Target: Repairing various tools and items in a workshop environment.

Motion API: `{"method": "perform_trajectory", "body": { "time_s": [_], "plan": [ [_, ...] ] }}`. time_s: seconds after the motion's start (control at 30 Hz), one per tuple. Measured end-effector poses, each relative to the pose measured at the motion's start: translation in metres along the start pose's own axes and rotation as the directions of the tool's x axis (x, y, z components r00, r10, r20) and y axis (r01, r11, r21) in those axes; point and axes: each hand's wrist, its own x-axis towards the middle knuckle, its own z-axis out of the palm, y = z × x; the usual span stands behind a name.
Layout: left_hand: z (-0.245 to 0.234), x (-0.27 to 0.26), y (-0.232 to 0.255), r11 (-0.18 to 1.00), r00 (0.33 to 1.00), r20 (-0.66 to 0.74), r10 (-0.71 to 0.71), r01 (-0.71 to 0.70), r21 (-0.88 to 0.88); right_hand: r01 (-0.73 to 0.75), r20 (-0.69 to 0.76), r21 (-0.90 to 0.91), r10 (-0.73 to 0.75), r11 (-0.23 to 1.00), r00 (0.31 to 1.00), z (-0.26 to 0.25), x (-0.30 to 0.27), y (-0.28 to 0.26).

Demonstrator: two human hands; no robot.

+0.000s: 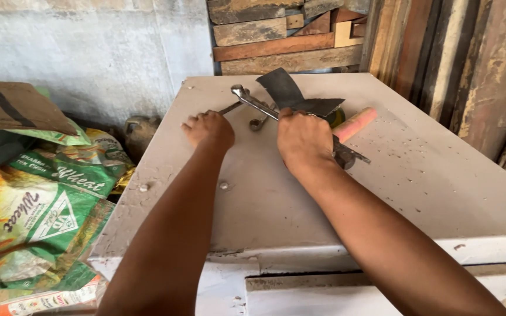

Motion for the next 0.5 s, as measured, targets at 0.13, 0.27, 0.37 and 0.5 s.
{"method": "perform_trajectory", "body": {
  "time_s": [0.13, 0.27, 0.37, 0.5],
  "plan": [
    [-0.042, -0.025, 0.006, 1.0, 1.0, 0.02, 0.016, -0.015, -0.015, 0.004, 0.02, -0.017, -0.003, 1.0, 1.0, -0.002, 0.0, -0.001],
    [-0.069, -0.042, 0.016, 0.998, 0.998, 0.031, 0.058, -0.058, 0.019, 0.004, 0.003, -0.011, -0.004, 1.0, 1.0, 0.0, 0.0, 0.0],
    [-0.084, -0.059, 0.018, 0.991, 0.99, 0.105, 0.09, -0.099, 0.085, -0.003, -0.008, 0.016, 0.003, 1.0, 1.0, -0.002, -0.001, 0.0],
    [-0.098, -0.088, 0.018, 0.987, 0.987, -0.023, 0.161, -0.16, 0.033, 0.014, 0.079, 0.079, -0.02, 0.997, 0.997, -0.011, -0.005, -0.004]
  ]
}}
